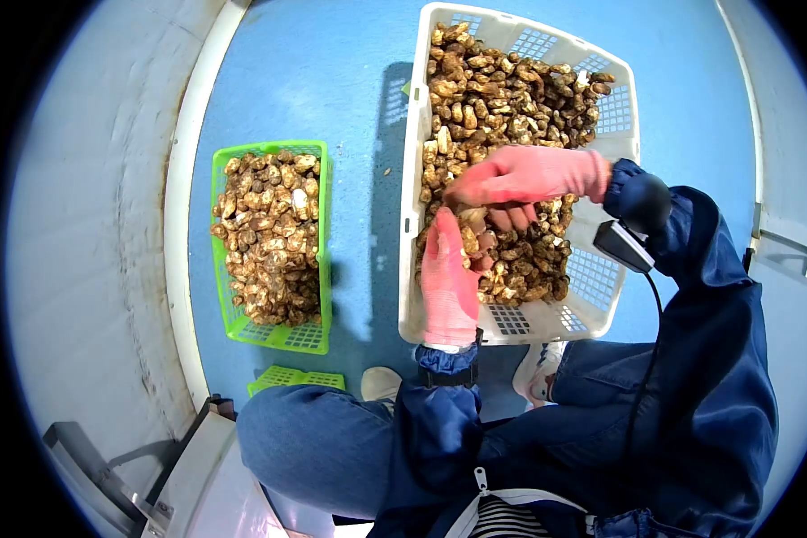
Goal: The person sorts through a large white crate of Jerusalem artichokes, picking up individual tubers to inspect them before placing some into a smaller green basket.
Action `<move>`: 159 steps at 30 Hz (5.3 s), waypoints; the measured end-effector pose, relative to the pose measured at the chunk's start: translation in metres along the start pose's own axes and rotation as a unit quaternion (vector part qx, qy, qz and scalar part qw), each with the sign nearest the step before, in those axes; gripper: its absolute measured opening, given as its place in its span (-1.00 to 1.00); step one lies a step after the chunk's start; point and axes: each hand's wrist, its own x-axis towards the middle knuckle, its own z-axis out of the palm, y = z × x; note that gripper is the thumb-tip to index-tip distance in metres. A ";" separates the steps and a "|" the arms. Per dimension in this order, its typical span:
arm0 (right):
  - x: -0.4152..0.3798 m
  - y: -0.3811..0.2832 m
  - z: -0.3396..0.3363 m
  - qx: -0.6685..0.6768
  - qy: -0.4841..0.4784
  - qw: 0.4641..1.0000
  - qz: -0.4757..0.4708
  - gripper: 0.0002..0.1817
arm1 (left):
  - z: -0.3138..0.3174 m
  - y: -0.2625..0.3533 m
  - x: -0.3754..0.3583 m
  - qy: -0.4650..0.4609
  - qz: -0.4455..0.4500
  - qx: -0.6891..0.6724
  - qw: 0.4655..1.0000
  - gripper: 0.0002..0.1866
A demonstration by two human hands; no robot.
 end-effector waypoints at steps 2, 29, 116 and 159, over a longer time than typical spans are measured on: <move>0.035 0.016 -0.008 -0.137 0.153 0.979 -0.017 -0.46 | 0.006 0.008 -0.009 -0.014 0.050 0.099 0.994 -0.61; 0.028 0.094 -0.050 -0.477 0.292 0.825 -0.078 -0.68 | -0.005 0.006 -0.005 -0.048 -0.012 -0.122 0.991 -0.67; 0.051 0.094 -0.007 -0.412 0.197 0.888 -0.056 -0.54 | -0.002 0.022 -0.001 -0.187 0.068 -0.233 0.952 -0.62; 0.005 -0.009 0.025 -0.210 0.185 0.918 -0.281 -0.58 | -0.002 0.021 0.003 -0.068 -0.025 -0.286 0.955 -0.48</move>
